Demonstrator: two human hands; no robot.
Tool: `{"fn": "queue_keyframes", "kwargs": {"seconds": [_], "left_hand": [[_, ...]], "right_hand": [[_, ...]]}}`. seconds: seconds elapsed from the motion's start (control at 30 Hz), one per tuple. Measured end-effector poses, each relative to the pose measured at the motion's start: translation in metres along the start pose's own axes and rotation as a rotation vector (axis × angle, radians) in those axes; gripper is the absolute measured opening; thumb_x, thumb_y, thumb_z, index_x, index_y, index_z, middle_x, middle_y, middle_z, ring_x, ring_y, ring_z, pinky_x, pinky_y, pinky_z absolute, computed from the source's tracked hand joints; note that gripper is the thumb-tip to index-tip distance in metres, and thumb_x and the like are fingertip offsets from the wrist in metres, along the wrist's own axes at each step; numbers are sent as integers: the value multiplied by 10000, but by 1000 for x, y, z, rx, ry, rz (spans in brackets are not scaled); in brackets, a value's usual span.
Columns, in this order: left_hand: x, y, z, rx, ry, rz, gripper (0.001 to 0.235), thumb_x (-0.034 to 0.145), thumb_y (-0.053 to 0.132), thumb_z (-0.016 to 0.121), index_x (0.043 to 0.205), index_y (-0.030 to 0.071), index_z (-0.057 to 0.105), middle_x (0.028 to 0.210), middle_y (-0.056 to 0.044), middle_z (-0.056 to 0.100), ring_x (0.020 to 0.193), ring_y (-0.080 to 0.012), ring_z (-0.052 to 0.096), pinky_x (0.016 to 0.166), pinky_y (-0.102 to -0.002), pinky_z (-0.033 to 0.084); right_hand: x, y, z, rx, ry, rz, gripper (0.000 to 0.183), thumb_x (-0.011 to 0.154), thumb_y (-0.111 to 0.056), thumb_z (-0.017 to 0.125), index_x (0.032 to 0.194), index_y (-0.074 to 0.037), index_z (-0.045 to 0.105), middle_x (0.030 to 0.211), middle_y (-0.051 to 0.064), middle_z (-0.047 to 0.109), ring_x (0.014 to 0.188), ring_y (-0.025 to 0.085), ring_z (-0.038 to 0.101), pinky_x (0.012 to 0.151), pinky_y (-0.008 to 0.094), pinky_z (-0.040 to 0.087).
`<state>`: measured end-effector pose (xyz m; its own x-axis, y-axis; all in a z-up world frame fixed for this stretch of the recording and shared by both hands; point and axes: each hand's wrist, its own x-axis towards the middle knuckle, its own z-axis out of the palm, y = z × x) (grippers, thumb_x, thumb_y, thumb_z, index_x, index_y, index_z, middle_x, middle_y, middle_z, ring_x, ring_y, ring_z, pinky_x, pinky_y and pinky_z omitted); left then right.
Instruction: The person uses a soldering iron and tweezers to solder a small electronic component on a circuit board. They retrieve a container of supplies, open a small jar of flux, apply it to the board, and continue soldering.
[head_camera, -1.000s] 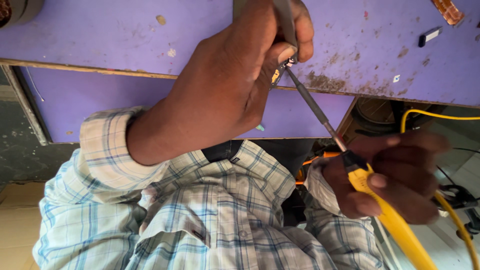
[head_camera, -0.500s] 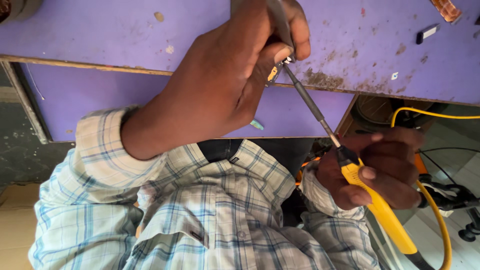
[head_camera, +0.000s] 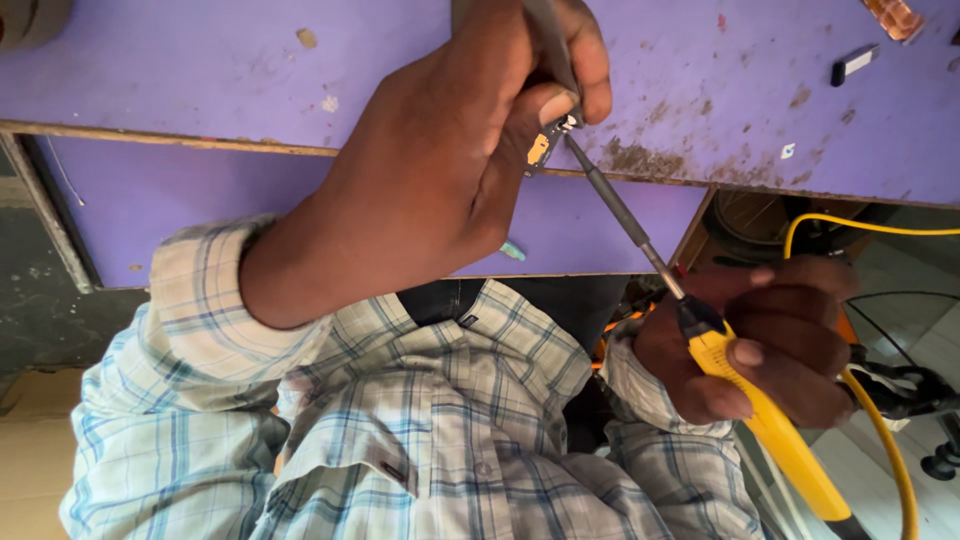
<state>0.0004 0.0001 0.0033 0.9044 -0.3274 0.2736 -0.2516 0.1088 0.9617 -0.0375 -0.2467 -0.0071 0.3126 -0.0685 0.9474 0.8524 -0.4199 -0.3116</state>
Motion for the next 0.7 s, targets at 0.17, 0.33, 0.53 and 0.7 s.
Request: {"fn": "queue_keyframes", "kwargs": {"seconds": [0.17,0.33,0.53,0.7], "left_hand": [[0,-2,-1,11,-2,25,222,1154,-206,400,1209,1,340,1171,-92,544,896,-141,563,816,-248,504],[0,-2,-1,10,-2,31,236,1128,-225,397,1190,-4,343,1159,-98,544,887,-137,551,807,-247,501],[0,-4,-2,-9,-9,47,244,1144,-228,384,1205,3,340,1168,-89,533,886,-118,542,802,-236,485],[-1,-3,-2,7,-5,48,248,1158,-227,388,1210,11,344,1160,-90,531,855,-125,519,777,-240,465]], "right_hand": [[1,-5,3,7,-10,85,339,1025,-405,576,889,-115,465,687,-23,327,563,137,266,709,380,351],[1,-4,3,14,-7,87,333,1025,-400,579,893,-118,461,693,-19,324,562,132,260,716,382,350],[3,-2,3,12,-31,55,339,1030,-397,580,895,-113,454,694,-23,339,560,133,268,711,381,352],[-1,-5,9,-9,91,76,338,1026,-411,590,910,-121,461,718,-10,340,577,134,284,713,391,361]]}}
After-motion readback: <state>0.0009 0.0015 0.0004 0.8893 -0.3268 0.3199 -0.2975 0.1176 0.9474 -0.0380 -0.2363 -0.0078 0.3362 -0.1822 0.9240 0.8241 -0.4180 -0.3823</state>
